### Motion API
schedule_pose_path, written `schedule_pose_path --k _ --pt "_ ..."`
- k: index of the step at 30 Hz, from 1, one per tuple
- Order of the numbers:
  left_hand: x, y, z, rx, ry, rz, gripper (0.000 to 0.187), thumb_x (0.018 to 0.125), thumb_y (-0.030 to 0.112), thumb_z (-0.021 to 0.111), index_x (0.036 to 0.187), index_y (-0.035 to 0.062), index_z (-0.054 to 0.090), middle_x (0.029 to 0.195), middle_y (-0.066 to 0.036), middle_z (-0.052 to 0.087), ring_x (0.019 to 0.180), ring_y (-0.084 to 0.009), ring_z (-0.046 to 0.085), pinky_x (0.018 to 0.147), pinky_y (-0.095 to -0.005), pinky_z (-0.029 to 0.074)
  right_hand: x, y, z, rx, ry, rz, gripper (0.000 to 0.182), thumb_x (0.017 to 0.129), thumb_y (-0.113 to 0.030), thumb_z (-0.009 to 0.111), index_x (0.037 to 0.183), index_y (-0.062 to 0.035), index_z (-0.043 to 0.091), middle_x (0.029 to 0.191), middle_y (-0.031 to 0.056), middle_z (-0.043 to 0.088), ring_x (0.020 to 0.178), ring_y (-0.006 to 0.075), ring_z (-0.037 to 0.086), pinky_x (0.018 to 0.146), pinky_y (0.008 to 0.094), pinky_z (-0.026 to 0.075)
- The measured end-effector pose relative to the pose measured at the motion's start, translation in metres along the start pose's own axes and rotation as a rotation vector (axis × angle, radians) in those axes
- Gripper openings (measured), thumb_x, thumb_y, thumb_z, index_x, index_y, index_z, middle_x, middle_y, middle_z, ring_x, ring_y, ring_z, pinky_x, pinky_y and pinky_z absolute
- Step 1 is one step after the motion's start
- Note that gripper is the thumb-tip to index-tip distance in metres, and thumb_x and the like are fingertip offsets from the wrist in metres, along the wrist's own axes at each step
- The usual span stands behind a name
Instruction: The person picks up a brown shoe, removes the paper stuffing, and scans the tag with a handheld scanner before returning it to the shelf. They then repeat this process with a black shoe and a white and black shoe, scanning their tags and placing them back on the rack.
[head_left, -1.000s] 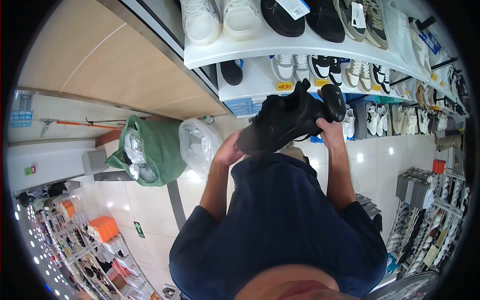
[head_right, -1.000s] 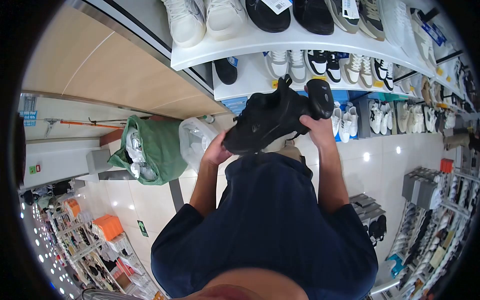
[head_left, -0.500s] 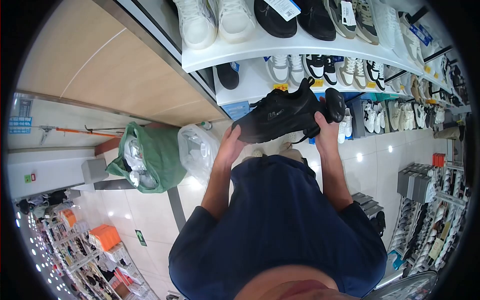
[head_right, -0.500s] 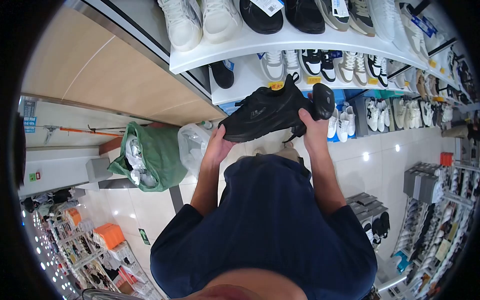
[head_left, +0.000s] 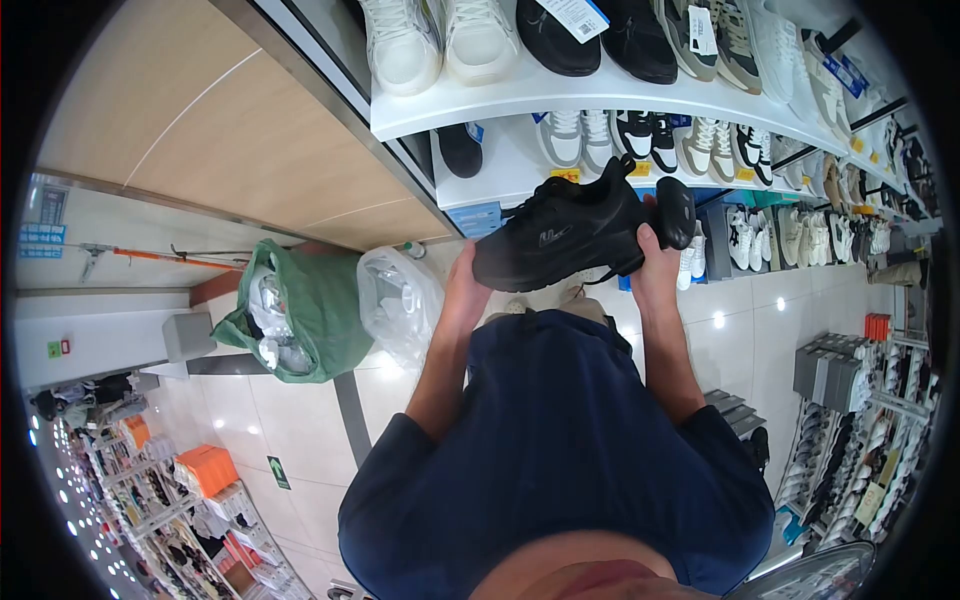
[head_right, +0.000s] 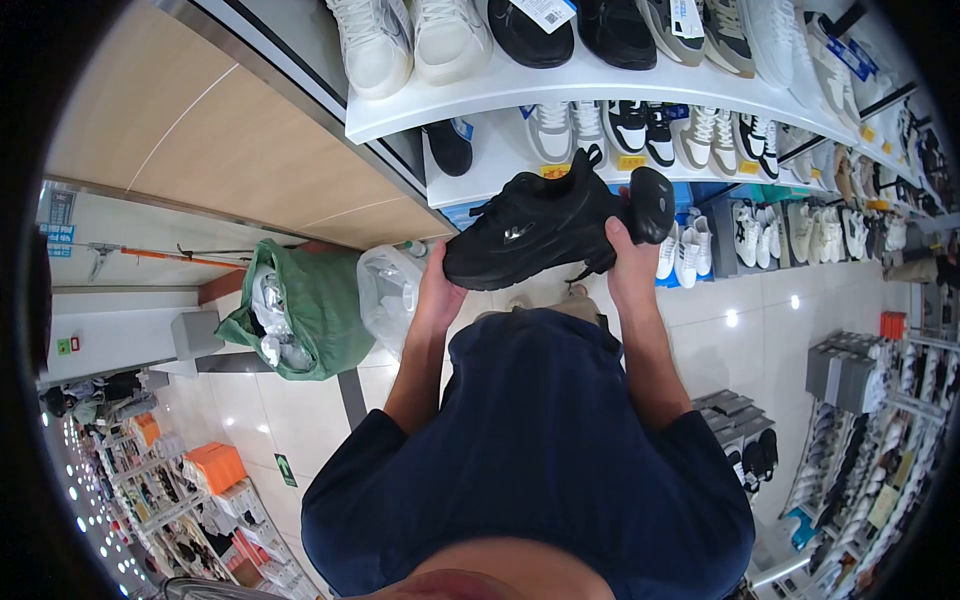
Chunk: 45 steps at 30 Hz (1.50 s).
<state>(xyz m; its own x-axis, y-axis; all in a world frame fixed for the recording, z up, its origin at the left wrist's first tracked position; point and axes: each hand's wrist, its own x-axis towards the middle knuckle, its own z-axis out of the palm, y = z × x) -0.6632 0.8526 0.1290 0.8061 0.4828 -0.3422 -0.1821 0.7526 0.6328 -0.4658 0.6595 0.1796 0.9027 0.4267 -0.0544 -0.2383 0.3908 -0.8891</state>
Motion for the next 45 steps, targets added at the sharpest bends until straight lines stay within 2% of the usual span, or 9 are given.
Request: schedule_pose_path --k 9,15,18,20,24,28,34,41,45 --pt "0.004 0.007 -0.001 -0.031 -0.133 0.168 0.049 0.110 0.039 0.030 0.144 0.0061 0.043 0.142 -0.011 0.053 0.130 -0.0242 0.053 0.108 -0.0419 0.044 -0.005 -0.017 -0.006 0.083 -0.269 0.049 0.088 0.080 -0.011 0.076 0.153 -0.0060 0.029 0.156 0.0157 0.035 0.140 0.0291 0.042 0.114 0.0430 0.039" --pt "0.014 0.011 -0.003 0.006 -0.189 0.117 0.049 0.109 0.038 0.036 0.145 0.0060 0.040 0.140 -0.012 0.051 0.129 -0.0238 0.050 0.109 -0.0393 0.040 -0.009 -0.038 0.006 -0.186 -0.442 -0.175 0.102 0.067 -0.026 0.089 0.151 -0.0028 0.035 0.146 0.0218 0.045 0.132 0.0304 0.049 0.110 0.0422 0.043" --pt "0.017 0.014 0.000 0.394 -0.025 0.123 0.041 0.106 0.032 0.045 0.135 0.0038 0.052 0.128 -0.014 0.060 0.117 -0.0249 0.059 0.099 -0.0366 0.046 -0.010 -0.039 0.009 -0.230 -0.403 -0.242 0.098 0.062 -0.020 0.092 0.145 -0.0022 0.042 0.139 0.0194 0.052 0.128 0.0286 0.053 0.106 0.0402 0.044" --pt "0.007 0.030 0.031 1.095 0.319 0.687 0.032 0.098 0.029 0.060 0.108 0.0006 0.067 0.099 -0.018 0.070 0.091 -0.0292 0.067 0.082 -0.0362 0.051 -0.013 -0.046 0.012 -0.346 -0.424 -0.265 0.095 0.062 -0.017 0.091 0.143 -0.0016 0.043 0.138 0.0183 0.053 0.127 0.0276 0.053 0.105 0.0393 0.045" --pt "-0.014 0.059 0.094 1.454 0.090 0.362 0.035 0.084 0.033 0.074 0.078 -0.0017 0.069 0.070 -0.020 0.065 0.067 -0.0375 0.065 0.065 -0.0408 0.052 -0.022 -0.047 0.025 -0.516 -0.462 -0.244 0.090 0.061 -0.006 0.090 0.139 -0.0005 0.046 0.137 0.0152 0.055 0.125 0.0248 0.055 0.104 0.0373 0.045" --pt "0.009 0.038 0.071 1.485 -0.023 0.273 0.031 0.084 0.029 0.072 0.083 -0.0017 0.070 0.074 -0.022 0.066 0.072 -0.0382 0.066 0.067 -0.0406 0.051 -0.028 -0.036 0.027 -0.547 -0.452 -0.191 0.086 0.063 0.001 0.086 0.138 -0.0015 0.047 0.133 0.0127 0.057 0.123 0.0242 0.057 0.103 0.0382 0.046" --pt "0.008 0.043 0.050 0.530 -0.244 0.109 0.019 0.099 0.011 0.054 0.101 -0.0020 0.068 0.089 0.001 0.067 0.079 -0.0054 0.060 0.070 -0.0236 0.048 -0.005 -0.043 0.005 -0.382 -0.437 -0.175 0.086 0.063 -0.005 0.084 0.140 -0.0014 0.046 0.136 0.0166 0.055 0.125 0.0281 0.055 0.105 0.0410 0.045" --pt "0.003 0.052 0.054 0.589 -0.241 0.181 0.027 0.099 0.009 0.051 0.115 -0.0056 0.065 0.101 -0.002 0.068 0.092 -0.0081 0.060 0.084 -0.0227 0.047 0.004 -0.031 -0.002 -0.279 -0.434 -0.143 0.092 0.065 -0.017 0.086 0.145 -0.0010 0.043 0.143 0.0200 0.050 0.130 0.0314 0.051 0.109 0.0434 0.043" --pt "-0.006 0.063 0.068 0.790 -0.254 0.336 0.014 0.095 0.010 0.055 0.091 -0.0032 0.057 0.080 -0.003 0.054 0.074 -0.0113 0.050 0.068 -0.0282 0.042 0.008 -0.024 -0.005 -0.229 -0.449 -0.123 0.094 0.066 -0.019 0.088 0.146 -0.0014 0.042 0.146 0.0210 0.047 0.134 0.0319 0.049 0.111 0.0440 0.041"
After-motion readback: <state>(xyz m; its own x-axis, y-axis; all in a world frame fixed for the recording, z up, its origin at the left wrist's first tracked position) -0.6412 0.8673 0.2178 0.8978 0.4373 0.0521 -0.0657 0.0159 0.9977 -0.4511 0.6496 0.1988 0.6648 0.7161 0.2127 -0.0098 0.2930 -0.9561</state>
